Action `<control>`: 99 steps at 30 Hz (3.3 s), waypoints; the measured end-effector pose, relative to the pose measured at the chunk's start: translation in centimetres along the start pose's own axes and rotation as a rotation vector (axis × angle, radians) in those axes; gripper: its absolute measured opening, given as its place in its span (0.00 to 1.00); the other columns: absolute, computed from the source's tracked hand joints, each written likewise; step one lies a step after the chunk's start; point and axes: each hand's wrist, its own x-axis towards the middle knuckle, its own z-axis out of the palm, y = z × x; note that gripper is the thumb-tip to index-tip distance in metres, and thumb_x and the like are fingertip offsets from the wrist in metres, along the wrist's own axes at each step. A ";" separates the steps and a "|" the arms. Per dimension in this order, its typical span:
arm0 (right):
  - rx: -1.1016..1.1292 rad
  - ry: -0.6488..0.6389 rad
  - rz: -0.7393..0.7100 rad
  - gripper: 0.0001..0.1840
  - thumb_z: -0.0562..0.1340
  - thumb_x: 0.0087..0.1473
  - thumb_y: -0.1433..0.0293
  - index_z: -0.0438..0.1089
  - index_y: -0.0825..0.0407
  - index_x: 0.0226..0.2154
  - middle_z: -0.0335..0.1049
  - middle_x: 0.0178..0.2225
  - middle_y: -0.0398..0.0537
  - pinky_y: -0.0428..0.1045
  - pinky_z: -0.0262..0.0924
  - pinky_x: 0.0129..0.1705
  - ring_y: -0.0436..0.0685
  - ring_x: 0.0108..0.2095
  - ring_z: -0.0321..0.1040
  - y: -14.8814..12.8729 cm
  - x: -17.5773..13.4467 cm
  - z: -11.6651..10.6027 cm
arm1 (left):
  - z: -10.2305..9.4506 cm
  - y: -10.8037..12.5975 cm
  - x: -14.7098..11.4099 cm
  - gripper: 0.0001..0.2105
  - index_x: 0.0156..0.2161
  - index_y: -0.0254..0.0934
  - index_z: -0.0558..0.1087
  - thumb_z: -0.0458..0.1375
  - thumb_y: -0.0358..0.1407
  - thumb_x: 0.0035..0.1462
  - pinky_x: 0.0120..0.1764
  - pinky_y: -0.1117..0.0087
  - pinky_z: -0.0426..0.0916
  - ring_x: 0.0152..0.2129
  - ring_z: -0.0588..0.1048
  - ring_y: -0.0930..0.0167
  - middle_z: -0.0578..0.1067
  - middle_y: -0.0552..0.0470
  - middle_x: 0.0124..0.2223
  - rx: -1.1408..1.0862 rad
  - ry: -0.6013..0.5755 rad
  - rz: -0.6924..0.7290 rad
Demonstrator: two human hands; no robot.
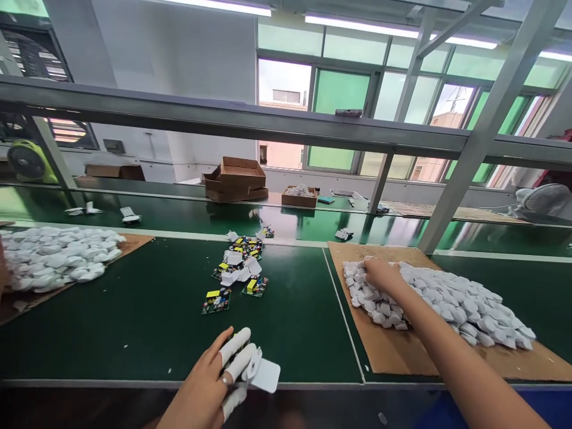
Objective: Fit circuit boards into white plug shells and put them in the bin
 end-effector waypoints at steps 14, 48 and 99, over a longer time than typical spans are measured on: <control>0.556 0.335 0.135 0.15 0.45 0.51 0.74 0.57 0.62 0.42 0.61 0.42 0.62 0.52 0.56 0.41 0.60 0.43 0.59 -0.3 -1.3 -3.0 | -3.8 2.7 5.3 0.16 0.45 0.33 0.60 0.49 0.36 0.51 0.29 0.72 0.66 0.32 0.72 0.68 0.68 0.41 0.45 -1.858 0.140 -1.100; 1.281 0.497 -0.441 0.15 0.47 0.54 0.66 0.62 0.52 0.40 0.64 0.40 0.52 0.50 0.59 0.43 0.54 0.42 0.60 -15.3 -11.2 3.0 | -2.6 5.3 5.8 0.24 0.40 0.37 0.60 0.62 0.36 0.36 0.30 0.76 0.62 0.32 0.68 0.73 0.69 0.51 0.37 -1.731 -0.008 -0.859; 1.849 -0.083 -0.393 0.21 0.55 0.47 0.58 0.61 0.49 0.43 0.64 0.44 0.47 0.50 0.57 0.46 0.56 0.46 0.58 -17.2 -14.2 3.1 | -2.1 5.8 5.2 0.18 0.38 0.38 0.66 0.62 0.36 0.37 0.35 0.71 0.65 0.33 0.70 0.69 0.72 0.51 0.36 -1.902 0.211 -0.866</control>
